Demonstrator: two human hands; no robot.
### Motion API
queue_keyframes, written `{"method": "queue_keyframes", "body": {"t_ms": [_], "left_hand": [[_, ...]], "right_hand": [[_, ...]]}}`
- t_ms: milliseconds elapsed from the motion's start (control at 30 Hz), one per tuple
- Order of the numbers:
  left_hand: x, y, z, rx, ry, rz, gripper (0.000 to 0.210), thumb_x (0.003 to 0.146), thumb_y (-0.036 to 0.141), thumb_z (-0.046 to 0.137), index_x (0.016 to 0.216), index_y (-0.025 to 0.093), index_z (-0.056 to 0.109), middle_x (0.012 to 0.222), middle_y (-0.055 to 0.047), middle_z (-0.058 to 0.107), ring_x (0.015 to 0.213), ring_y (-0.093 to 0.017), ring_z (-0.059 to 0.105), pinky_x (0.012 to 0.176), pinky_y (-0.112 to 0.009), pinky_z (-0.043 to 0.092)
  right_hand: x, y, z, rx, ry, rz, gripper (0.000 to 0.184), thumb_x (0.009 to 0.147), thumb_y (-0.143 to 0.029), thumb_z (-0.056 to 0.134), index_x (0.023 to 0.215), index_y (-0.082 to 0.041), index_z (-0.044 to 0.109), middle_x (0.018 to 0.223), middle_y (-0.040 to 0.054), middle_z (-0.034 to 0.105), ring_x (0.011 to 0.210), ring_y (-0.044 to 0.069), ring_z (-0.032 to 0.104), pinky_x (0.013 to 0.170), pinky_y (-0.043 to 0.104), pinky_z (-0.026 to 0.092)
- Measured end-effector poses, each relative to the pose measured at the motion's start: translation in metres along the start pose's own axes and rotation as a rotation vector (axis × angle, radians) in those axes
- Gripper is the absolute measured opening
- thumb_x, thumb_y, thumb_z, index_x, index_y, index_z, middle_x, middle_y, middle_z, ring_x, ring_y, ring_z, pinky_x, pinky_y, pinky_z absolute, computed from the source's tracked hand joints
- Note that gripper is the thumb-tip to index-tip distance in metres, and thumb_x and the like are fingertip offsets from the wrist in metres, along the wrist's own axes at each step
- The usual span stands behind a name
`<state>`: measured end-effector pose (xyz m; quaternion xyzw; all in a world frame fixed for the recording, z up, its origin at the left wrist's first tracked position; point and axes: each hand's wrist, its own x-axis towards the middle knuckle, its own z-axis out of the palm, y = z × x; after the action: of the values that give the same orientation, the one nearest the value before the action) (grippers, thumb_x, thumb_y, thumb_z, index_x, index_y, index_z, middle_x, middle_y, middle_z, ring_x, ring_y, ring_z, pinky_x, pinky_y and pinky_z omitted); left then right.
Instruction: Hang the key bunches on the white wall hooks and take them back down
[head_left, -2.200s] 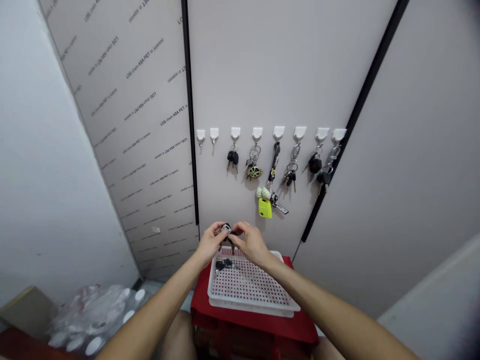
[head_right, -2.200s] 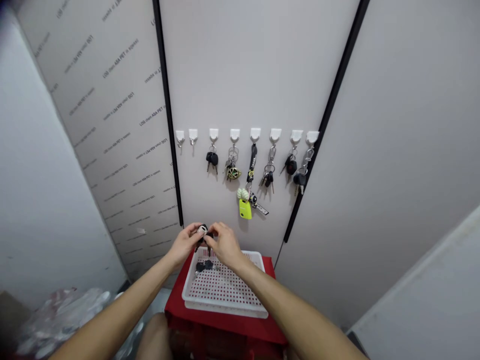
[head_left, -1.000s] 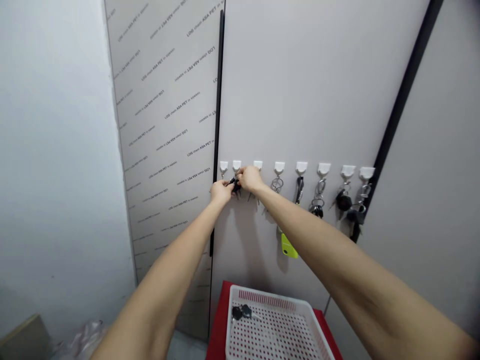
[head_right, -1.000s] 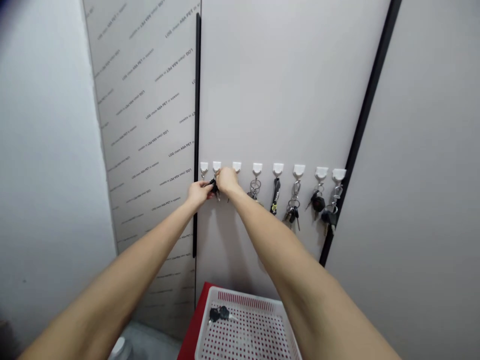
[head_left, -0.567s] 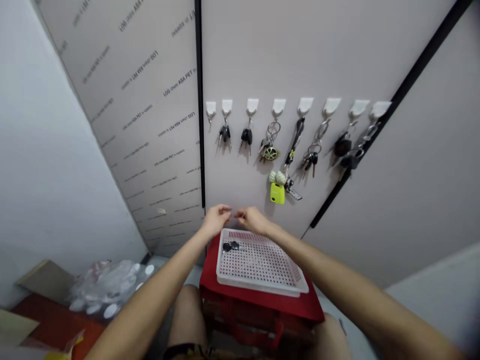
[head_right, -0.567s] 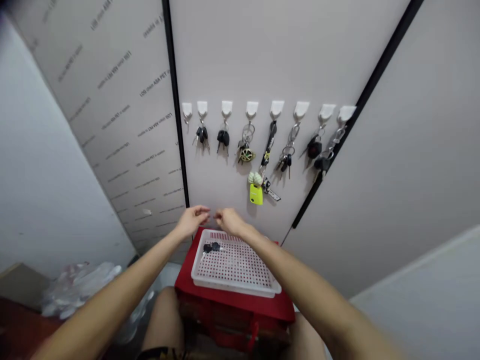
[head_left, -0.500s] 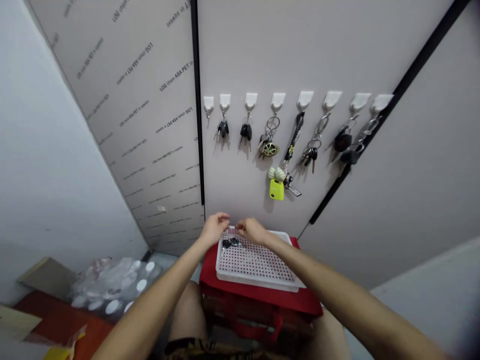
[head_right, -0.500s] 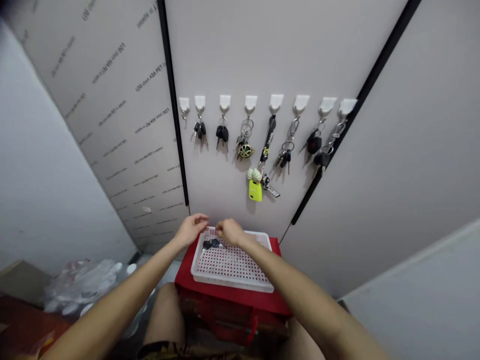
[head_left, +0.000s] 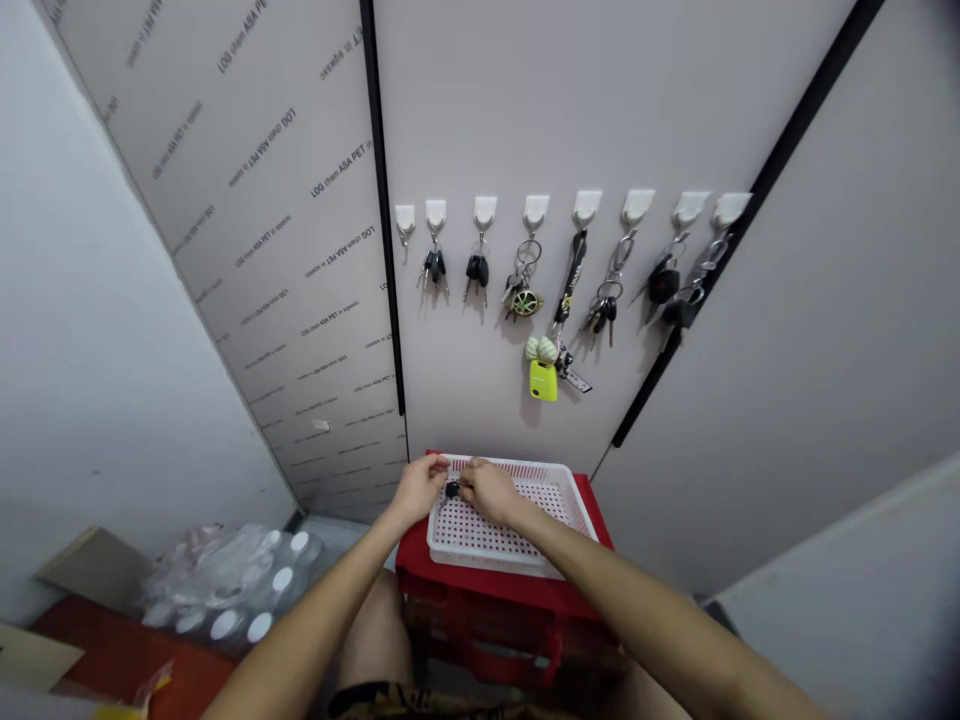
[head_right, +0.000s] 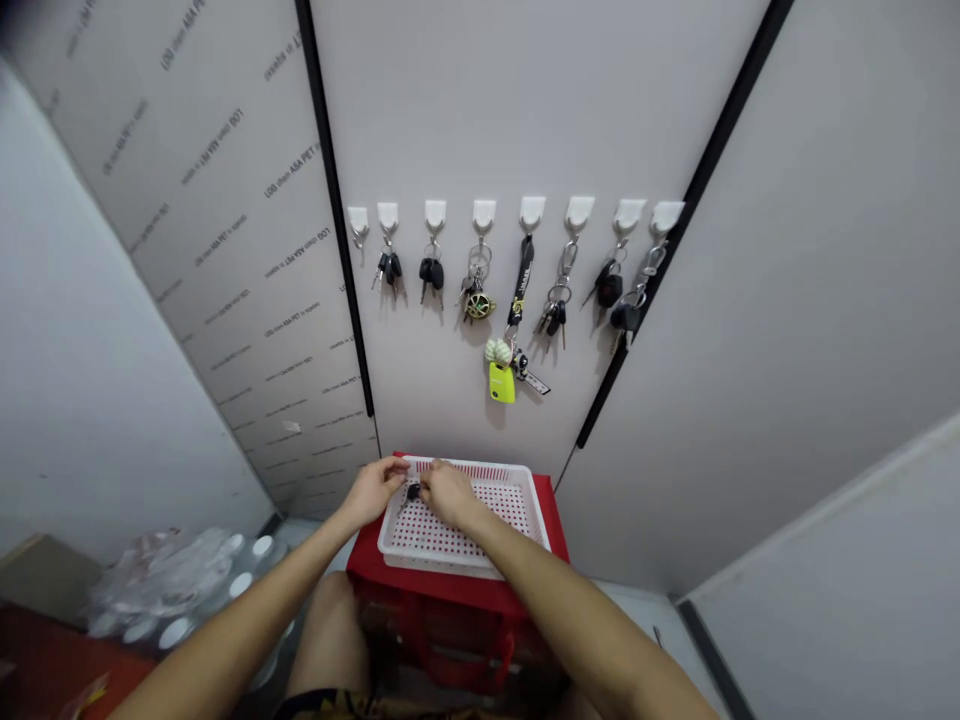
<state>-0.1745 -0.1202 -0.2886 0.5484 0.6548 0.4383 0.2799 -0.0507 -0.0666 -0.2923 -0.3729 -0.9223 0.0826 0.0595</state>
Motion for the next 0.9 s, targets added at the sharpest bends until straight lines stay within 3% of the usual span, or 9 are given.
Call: {"method": "queue_keyframes", "body": {"t_ms": [167,300,433,600,733,900], "left_hand": [[0.003,0.004,0.002,-0.143,-0.079,0.116,0.029,0.06,0.017,0.047,0.089,0.014,0.051,0.092,-0.007,0.055,0.083,-0.014,0.049,0.076,-0.027,0.036],[0.016,0.034,-0.007,-0.38,-0.121,0.127,0.026,0.061,0.022,0.048,0.084,0.011,0.051,0.082,-0.007,0.058,0.075,-0.013,0.052,0.068,-0.025,0.04],[0.029,0.076,-0.037,-0.503,0.019,0.096,0.022,0.058,0.023,0.052,0.077,0.012,0.051,0.067,-0.002,0.057,0.058,-0.009,0.051,0.054,-0.021,0.041],[0.051,0.123,-0.086,-0.655,0.198,0.227,0.018,0.053,0.021,0.056,0.068,0.013,0.049,0.062,0.002,0.053,0.055,-0.005,0.049,0.054,-0.019,0.041],[0.078,0.153,-0.12,-0.73,0.328,0.267,0.017,0.054,0.023,0.056,0.064,0.013,0.047,0.054,0.004,0.05,0.048,-0.003,0.047,0.055,-0.021,0.042],[0.114,0.178,-0.148,-0.629,0.435,0.252,0.012,0.058,0.023,0.053,0.059,0.013,0.047,0.05,0.005,0.047,0.042,-0.002,0.043,0.048,-0.018,0.04]], "right_hand": [[-0.001,0.003,-0.023,0.262,0.153,-0.049,0.017,0.067,-0.018,0.037,0.066,-0.015,0.054,0.062,0.0014,0.056,0.056,0.01,0.047,0.055,0.019,0.034],[0.008,-0.005,-0.064,0.391,0.324,-0.095,0.016,0.064,-0.018,0.04,0.061,-0.016,0.055,0.06,0.0011,0.055,0.057,0.011,0.048,0.055,0.021,0.036],[0.024,-0.023,-0.12,0.511,0.378,-0.112,0.013,0.061,-0.022,0.044,0.055,-0.02,0.055,0.056,-0.0006,0.057,0.056,0.014,0.051,0.054,0.024,0.039],[0.061,-0.054,-0.183,0.526,0.499,-0.135,0.013,0.061,-0.023,0.044,0.063,-0.016,0.054,0.054,-0.0005,0.055,0.052,0.011,0.05,0.053,0.022,0.039],[0.096,-0.077,-0.22,0.449,0.7,-0.161,0.014,0.06,-0.018,0.044,0.07,-0.013,0.053,0.054,-0.0017,0.053,0.048,0.007,0.047,0.052,0.019,0.038],[0.129,-0.094,-0.253,0.284,0.792,-0.079,0.016,0.062,-0.013,0.041,0.069,-0.014,0.055,0.058,-0.0002,0.056,0.055,0.007,0.05,0.057,0.018,0.038]]}}
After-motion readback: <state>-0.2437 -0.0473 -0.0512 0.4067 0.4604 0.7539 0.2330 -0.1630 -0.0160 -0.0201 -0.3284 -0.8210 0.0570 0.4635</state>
